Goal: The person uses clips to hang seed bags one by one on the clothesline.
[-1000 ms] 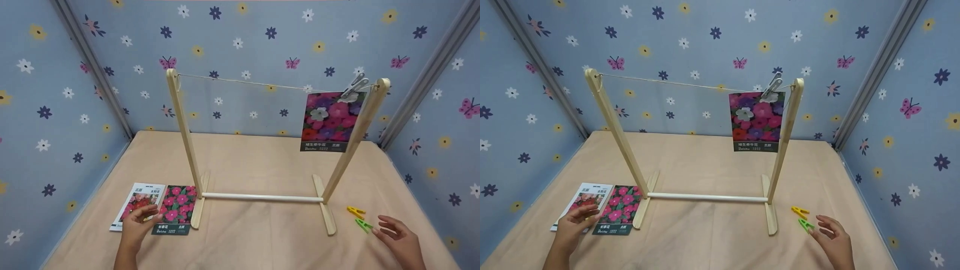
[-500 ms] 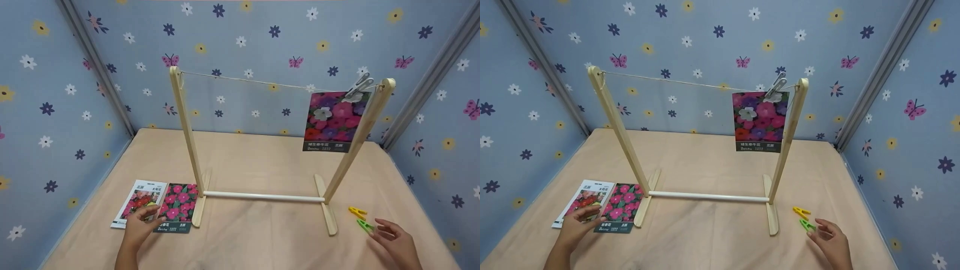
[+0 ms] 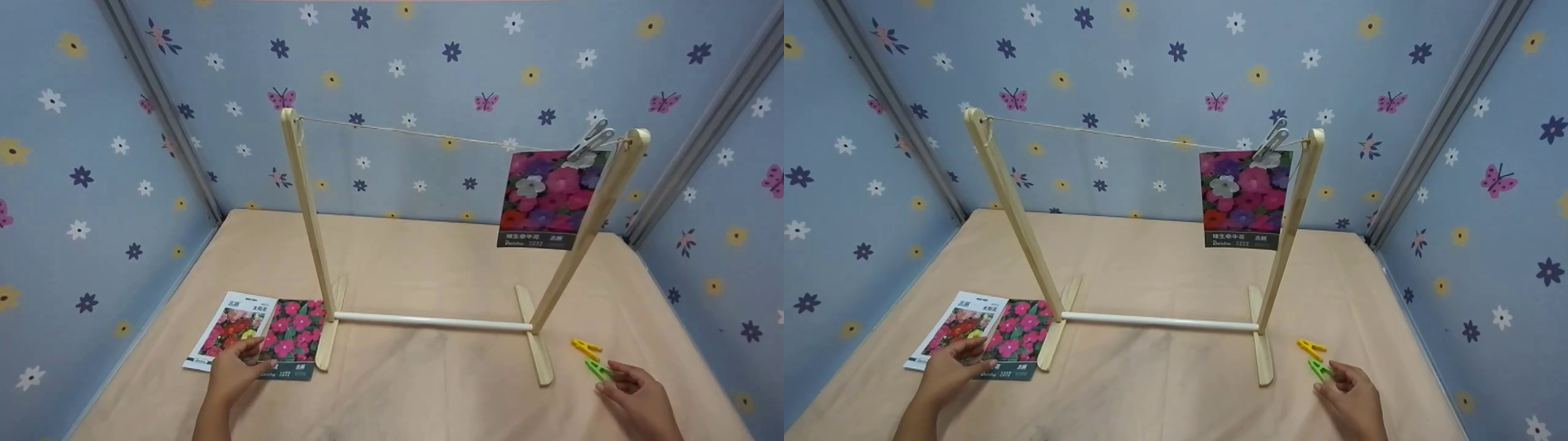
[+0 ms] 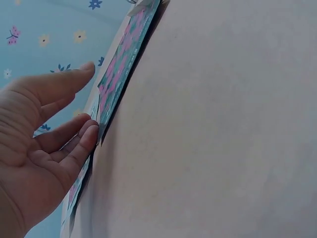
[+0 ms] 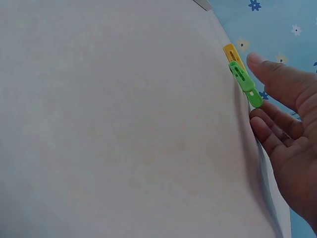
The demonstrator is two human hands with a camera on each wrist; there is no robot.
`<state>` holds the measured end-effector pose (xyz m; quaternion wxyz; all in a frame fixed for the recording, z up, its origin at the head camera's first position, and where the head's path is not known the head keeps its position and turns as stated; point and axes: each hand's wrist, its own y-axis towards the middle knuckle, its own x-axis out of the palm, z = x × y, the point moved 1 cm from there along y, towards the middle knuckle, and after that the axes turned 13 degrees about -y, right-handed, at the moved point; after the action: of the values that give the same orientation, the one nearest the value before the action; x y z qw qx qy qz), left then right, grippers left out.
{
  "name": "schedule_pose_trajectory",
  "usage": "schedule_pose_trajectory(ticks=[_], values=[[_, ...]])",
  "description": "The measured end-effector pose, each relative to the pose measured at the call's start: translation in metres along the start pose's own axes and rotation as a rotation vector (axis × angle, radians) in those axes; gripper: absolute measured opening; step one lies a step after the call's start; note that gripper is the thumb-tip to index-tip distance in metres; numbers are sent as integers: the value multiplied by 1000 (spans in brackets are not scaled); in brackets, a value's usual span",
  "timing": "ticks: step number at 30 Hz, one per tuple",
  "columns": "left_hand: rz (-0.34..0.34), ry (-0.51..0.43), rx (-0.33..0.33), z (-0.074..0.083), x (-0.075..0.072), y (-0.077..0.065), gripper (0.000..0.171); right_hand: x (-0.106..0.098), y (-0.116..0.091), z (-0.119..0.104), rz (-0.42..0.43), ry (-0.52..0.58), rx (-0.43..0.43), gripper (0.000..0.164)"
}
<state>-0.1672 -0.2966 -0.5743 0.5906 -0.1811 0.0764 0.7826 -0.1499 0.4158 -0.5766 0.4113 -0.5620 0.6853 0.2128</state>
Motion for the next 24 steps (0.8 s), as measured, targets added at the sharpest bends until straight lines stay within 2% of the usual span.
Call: schedule_pose_trajectory(ticks=[6, 12, 21, 24], values=[[-10, 41, -2, -4, 4, 3, 63, 2, 3, -2, -2, -32, -18, 73], [-14, 47, -5, -4, 5, 3, 63, 3, 4, 0, 7, -43, 0, 69], [29, 22, -59, -3, 7, 5, 71, 1, 3, 0, 7, -69, -20, 52], [43, 15, -75, -4, 7, 5, 69, 2, 2, -1, 11, -63, -2, 49]])
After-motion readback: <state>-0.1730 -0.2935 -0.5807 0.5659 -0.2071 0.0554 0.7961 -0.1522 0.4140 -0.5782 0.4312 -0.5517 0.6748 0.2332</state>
